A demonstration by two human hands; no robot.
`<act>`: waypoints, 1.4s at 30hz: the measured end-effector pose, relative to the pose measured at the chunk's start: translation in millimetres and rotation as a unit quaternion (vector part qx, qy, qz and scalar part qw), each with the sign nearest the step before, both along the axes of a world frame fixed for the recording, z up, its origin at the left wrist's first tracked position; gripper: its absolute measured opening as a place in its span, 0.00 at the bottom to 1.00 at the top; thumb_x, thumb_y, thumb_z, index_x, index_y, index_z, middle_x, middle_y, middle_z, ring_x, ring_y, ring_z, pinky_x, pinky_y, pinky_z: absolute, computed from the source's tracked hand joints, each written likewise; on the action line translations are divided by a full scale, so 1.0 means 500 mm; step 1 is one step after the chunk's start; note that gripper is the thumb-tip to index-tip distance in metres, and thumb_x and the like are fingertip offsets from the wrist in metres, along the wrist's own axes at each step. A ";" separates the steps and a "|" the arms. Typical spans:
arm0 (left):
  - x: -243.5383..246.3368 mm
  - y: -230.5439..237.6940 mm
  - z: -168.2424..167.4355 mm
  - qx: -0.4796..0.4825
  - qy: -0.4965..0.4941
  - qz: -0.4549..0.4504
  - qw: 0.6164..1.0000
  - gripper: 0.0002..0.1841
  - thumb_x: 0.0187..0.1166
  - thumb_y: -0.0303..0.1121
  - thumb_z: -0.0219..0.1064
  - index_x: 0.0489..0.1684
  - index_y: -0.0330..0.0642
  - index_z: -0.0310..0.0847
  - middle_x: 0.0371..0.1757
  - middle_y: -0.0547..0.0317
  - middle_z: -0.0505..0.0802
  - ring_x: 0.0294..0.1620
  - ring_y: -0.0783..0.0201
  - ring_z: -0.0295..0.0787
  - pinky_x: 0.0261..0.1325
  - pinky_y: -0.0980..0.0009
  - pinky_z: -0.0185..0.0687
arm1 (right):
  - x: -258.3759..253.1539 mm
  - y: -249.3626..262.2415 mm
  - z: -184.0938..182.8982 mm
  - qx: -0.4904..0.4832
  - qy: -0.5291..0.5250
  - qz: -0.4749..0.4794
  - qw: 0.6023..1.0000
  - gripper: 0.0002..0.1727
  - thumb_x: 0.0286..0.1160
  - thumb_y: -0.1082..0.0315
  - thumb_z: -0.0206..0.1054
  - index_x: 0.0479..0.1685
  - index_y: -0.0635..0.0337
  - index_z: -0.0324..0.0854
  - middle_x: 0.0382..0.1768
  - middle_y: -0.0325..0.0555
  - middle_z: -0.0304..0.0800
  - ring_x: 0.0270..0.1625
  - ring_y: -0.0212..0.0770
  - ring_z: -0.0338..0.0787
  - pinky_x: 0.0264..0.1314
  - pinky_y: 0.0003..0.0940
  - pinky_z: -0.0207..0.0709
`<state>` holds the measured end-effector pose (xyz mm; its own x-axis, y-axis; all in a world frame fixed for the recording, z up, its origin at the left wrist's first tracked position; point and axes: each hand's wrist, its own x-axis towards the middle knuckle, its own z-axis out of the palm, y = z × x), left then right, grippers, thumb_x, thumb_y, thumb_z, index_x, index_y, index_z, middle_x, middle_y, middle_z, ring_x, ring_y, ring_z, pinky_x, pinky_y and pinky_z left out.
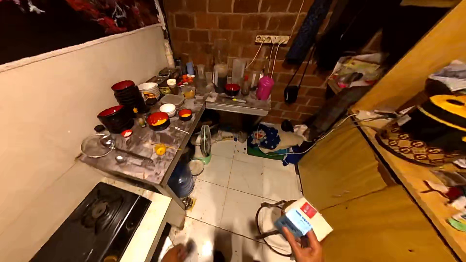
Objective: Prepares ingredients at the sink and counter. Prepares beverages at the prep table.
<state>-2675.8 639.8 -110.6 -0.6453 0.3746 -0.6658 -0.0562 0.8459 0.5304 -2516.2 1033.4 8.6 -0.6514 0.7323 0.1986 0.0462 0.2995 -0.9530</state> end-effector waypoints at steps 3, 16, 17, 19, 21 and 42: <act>-0.240 0.128 0.057 0.051 0.032 -0.011 0.998 0.23 0.87 0.38 0.62 0.74 0.31 0.77 0.64 0.33 0.89 0.66 0.40 0.87 0.74 0.42 0.77 | -0.192 0.083 -0.012 -0.015 0.007 0.005 1.000 0.33 0.64 0.71 0.79 0.68 0.81 0.74 0.56 0.57 0.90 0.57 0.31 0.91 0.63 0.27 0.86; -0.907 0.582 0.177 0.247 0.137 0.129 0.951 0.19 0.85 0.30 0.61 0.70 0.32 0.80 0.63 0.44 0.91 0.60 0.59 0.91 0.68 0.60 0.84 | -1.082 0.457 -0.080 0.009 -0.003 0.105 0.994 0.29 0.64 0.62 0.79 0.63 0.73 0.83 0.57 0.54 0.93 0.60 0.37 0.92 0.68 0.36 0.86; -0.953 0.602 0.187 0.248 0.136 0.125 0.951 0.19 0.85 0.31 0.61 0.70 0.33 0.80 0.64 0.46 0.91 0.61 0.60 0.90 0.70 0.60 0.83 | -1.141 0.473 -0.070 0.008 -0.022 0.116 0.993 0.30 0.65 0.62 0.79 0.64 0.74 0.82 0.59 0.57 0.92 0.63 0.40 0.91 0.70 0.37 0.84; -1.055 0.646 0.213 0.254 0.141 0.119 0.950 0.19 0.85 0.31 0.61 0.71 0.33 0.80 0.65 0.47 0.91 0.63 0.60 0.90 0.71 0.61 0.83 | -1.262 0.503 -0.057 0.025 -0.057 0.135 0.989 0.30 0.67 0.61 0.79 0.65 0.75 0.82 0.61 0.61 0.90 0.66 0.45 0.89 0.74 0.40 0.81; -1.170 0.692 0.236 0.266 0.169 0.116 0.942 0.19 0.85 0.30 0.61 0.70 0.31 0.80 0.66 0.45 0.90 0.64 0.61 0.89 0.72 0.63 0.83 | -1.385 0.528 -0.048 0.037 -0.074 0.149 0.985 0.31 0.67 0.63 0.79 0.66 0.76 0.81 0.62 0.64 0.89 0.67 0.49 0.89 0.75 0.43 0.80; -2.294 1.155 0.183 0.227 0.266 0.194 0.916 0.47 0.67 0.40 0.83 0.86 0.34 0.58 0.80 0.34 0.76 0.81 0.43 0.74 0.82 0.47 0.71 | -2.078 0.558 -0.142 -0.047 -0.174 0.216 0.960 0.34 0.66 0.65 0.79 0.74 0.68 0.77 0.62 0.55 0.91 0.64 0.42 0.90 0.72 0.40 0.82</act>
